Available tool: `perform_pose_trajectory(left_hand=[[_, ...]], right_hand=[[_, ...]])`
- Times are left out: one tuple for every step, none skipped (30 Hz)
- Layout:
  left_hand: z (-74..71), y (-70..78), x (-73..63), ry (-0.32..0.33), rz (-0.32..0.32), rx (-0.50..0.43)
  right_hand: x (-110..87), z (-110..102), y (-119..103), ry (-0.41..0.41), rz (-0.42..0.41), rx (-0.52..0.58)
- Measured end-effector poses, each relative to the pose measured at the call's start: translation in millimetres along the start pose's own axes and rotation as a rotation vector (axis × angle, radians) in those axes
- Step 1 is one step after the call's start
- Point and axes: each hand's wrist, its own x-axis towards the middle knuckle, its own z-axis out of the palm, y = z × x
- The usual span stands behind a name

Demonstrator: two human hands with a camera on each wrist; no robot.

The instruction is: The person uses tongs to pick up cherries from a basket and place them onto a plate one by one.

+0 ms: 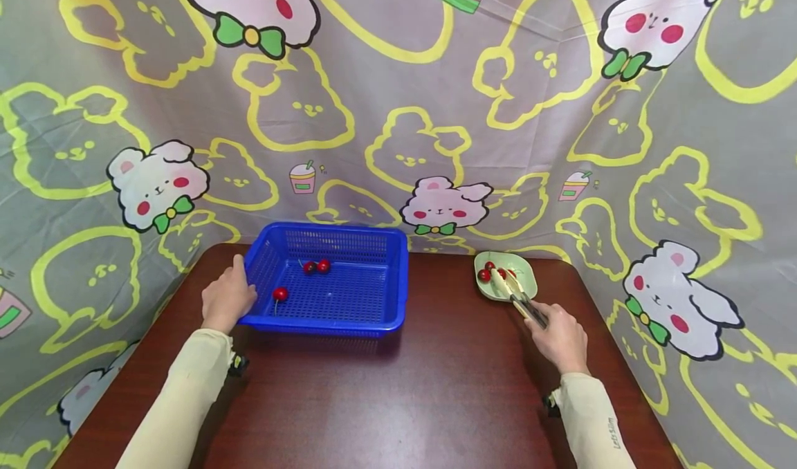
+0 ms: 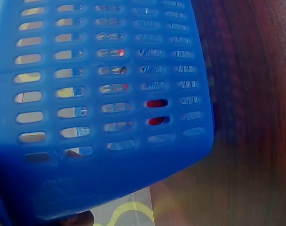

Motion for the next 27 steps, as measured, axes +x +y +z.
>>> perform_pose_trajectory(left_hand=[[-0.3, 0.4, -0.1, -0.001, 0.0, -0.001], [-0.5, 0.8, -0.2, -0.002, 0.0, -0.001], [-0.8, 1.1, -0.3, -0.004, -0.001, -0.001], [-0.9, 1.3, -0.2, -0.005, -0.001, -0.001], [-1.0, 1.2, 0.0, -0.006, -0.003, 0.001], [-1.2, 1.5, -0.2, -0.008, -0.004, 0.003], [-1.2, 1.6, -0.2, -0.011, -0.005, 0.005], [-1.0, 1.4, 0.0, -0.012, -0.006, 0.006], [-0.9, 1.1, 0.2, -0.013, -0.007, 0.006], [-0.6, 0.8, 0.3, -0.014, -0.007, 0.007], [-0.4, 0.7, 0.3, -0.015, -0.006, 0.007], [-0.2, 0.6, 0.1, -0.017, -0.004, 0.007], [0.0, 0.2, 0.2, -0.016, -0.003, 0.006], [0.2, -0.2, 0.2, -0.014, -0.001, 0.005], [0.2, -0.4, 0.0, -0.013, -0.001, 0.004], [0.3, -0.7, 0.0, -0.012, -0.001, 0.004], [0.5, -1.1, 0.1, -0.01, -0.001, 0.002], [0.6, -1.5, 0.2, -0.008, -0.002, 0.002], [0.6, -1.9, 0.4, -0.005, -0.002, 0.0], [0.7, -2.1, 0.6, -0.005, -0.002, 0.0], [0.8, -2.2, 0.7, -0.004, -0.002, -0.001], [0.8, -2.1, 0.8, -0.004, -0.001, -0.002], [0.9, -2.1, 1.1, -0.004, 0.001, -0.001], [0.8, -2.0, 1.2, -0.004, 0.001, 0.0], [0.8, -1.7, 1.2, -0.004, 0.002, 0.001], [0.9, -1.4, 1.3, -0.005, 0.002, 0.002], [0.8, -0.9, 1.2, -0.006, 0.002, 0.003]], right_hand=[[0.1, 0.5, 0.5, -0.002, 0.002, 0.001], [0.0, 0.6, 0.7, -0.004, 0.005, 0.001], [0.1, 0.7, 0.7, -0.006, 0.008, 0.002], [0.4, 0.7, 1.2, -0.011, 0.008, 0.002], [0.7, 0.7, 1.2, -0.012, 0.009, 0.001], [1.1, 0.7, 1.0, -0.015, 0.01, 0.001], [1.6, 0.8, 0.9, -0.019, 0.012, 0.0], [1.8, 0.5, 0.4, -0.024, 0.015, 0.0], [2.3, 0.5, 0.1, -0.029, 0.017, -0.001], [2.6, 0.4, -0.2, -0.036, 0.02, -0.001], [2.7, 0.4, -0.9, -0.04, 0.026, -0.002], [2.9, 0.5, -1.0, -0.048, 0.031, -0.002], [3.1, 0.5, -1.0, -0.053, 0.034, -0.003], [3.1, 0.4, -1.2, -0.057, 0.036, -0.004], [3.3, 0.5, -1.2, -0.06, 0.037, -0.004], [3.5, 0.4, -1.3, -0.064, 0.038, -0.004], [3.8, 0.4, -1.3, -0.065, 0.038, -0.004], [4.2, 0.2, -1.4, -0.065, 0.036, -0.002], [4.7, 0.0, -1.5, -0.064, 0.035, -0.002], [5.2, -0.3, -1.7, -0.064, 0.035, -0.001], [5.7, -0.6, -1.9, -0.067, 0.035, 0.0], [6.2, -0.9, -2.3, -0.069, 0.037, 0.001], [6.7, -1.2, -2.5, -0.072, 0.039, 0.001], [7.2, -1.4, -2.7, -0.077, 0.041, 0.001], [7.5, -1.6, -2.8, -0.08, 0.043, 0.0], [7.7, -1.7, -2.9, -0.084, 0.046, 0.001], [8.0, -1.8, -2.9, -0.088, 0.048, 0.001]])
